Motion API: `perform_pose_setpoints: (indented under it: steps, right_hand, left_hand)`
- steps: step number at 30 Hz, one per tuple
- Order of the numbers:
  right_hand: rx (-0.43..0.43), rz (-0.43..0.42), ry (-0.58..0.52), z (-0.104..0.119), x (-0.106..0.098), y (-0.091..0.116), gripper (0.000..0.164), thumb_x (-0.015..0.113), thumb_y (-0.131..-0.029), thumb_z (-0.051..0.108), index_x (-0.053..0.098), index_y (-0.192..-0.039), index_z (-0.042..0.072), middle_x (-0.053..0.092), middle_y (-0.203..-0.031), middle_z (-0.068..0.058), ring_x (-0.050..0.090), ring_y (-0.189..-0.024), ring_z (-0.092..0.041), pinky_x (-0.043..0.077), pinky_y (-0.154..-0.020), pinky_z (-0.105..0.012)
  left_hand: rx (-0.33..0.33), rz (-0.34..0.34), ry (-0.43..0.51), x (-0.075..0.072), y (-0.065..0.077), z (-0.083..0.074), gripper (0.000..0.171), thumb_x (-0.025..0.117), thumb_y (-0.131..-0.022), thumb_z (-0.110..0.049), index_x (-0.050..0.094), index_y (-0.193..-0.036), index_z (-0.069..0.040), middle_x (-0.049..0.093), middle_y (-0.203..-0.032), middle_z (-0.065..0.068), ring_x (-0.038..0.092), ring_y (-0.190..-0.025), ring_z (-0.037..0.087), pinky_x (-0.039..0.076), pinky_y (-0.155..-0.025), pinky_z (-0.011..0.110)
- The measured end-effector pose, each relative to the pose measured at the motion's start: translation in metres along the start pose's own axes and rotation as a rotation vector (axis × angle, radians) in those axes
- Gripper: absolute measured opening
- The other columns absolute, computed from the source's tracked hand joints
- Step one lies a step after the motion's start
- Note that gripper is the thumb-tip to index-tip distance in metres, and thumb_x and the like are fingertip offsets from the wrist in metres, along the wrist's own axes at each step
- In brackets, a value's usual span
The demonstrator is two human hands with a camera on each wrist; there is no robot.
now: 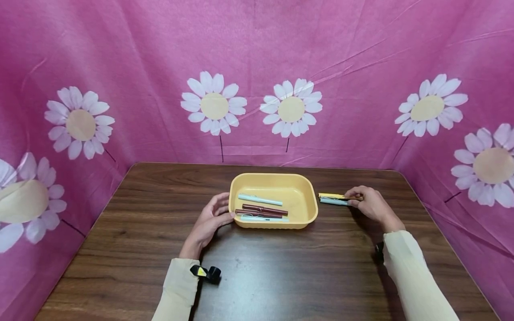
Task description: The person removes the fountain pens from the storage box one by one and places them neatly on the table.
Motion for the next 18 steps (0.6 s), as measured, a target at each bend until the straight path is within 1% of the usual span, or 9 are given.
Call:
perform_pose_setpoints:
  steps: [3, 6, 10, 13, 18]
  right_hand:
    - [0.003, -0.008, -0.01, 0.006, -0.003, 0.001, 0.017, 0.071, -0.095, 0.009, 0.073, -0.11, 0.002, 0.068, -0.113, -0.021, 0.061, -0.103, -0.039, 0.052, -0.084, -0.052]
    - [0.001, -0.018, -0.026, 0.014, -0.005, 0.001, 0.02, 0.069, -0.097, 0.011, 0.071, -0.114, 0.002, 0.067, -0.116, -0.022, 0.061, -0.102, -0.038, 0.053, -0.081, -0.049]
    - [0.002, -0.047, -0.06, 0.028, -0.005, 0.0, 0.024, 0.07, -0.096, 0.012, 0.07, -0.117, 0.001, 0.068, -0.114, -0.02, 0.062, -0.098, -0.035, 0.052, -0.076, -0.042]
    - [0.014, -0.065, -0.083, 0.035, -0.004, 0.0, 0.027, 0.071, -0.096, 0.015, 0.069, -0.119, 0.001, 0.069, -0.11, -0.019, 0.063, -0.096, -0.033, 0.052, -0.074, -0.038]
    - [0.009, -0.088, -0.106, 0.044, -0.005, 0.001, 0.029, 0.071, -0.096, 0.016, 0.068, -0.12, 0.0, 0.07, -0.106, -0.019, 0.065, -0.095, -0.034, 0.054, -0.076, -0.039]
  left_hand:
    - [0.0, 0.004, -0.001, 0.0, 0.0, -0.001, 0.07, 0.066, -0.088, 0.01, 0.036, -0.151, 0.001, 0.041, -0.143, 0.031, 0.045, -0.129, 0.043, 0.057, -0.088, 0.027]
    - [-0.001, 0.002, 0.003, -0.001, 0.0, -0.002, 0.069, 0.066, -0.088, 0.01, 0.036, -0.151, 0.001, 0.041, -0.143, 0.03, 0.045, -0.13, 0.043, 0.057, -0.088, 0.027]
    - [-0.003, -0.002, 0.008, -0.003, 0.0, -0.002, 0.069, 0.065, -0.089, 0.01, 0.036, -0.151, 0.001, 0.041, -0.144, 0.029, 0.045, -0.13, 0.041, 0.057, -0.088, 0.027]
    - [-0.007, 0.0, 0.009, -0.002, 0.0, -0.002, 0.069, 0.065, -0.089, 0.01, 0.036, -0.151, 0.001, 0.041, -0.144, 0.029, 0.045, -0.13, 0.042, 0.057, -0.089, 0.028]
    - [-0.011, 0.005, 0.005, 0.0, 0.0, 0.0, 0.069, 0.065, -0.089, 0.01, 0.036, -0.151, 0.001, 0.041, -0.143, 0.03, 0.047, -0.128, 0.043, 0.057, -0.089, 0.027]
Point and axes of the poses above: each hand's wrist, its own y-axis away from the middle knuckle, its own x-axis out of the palm, z = x × y, the point moved 6 cm from there along -y, towards the middle knuckle
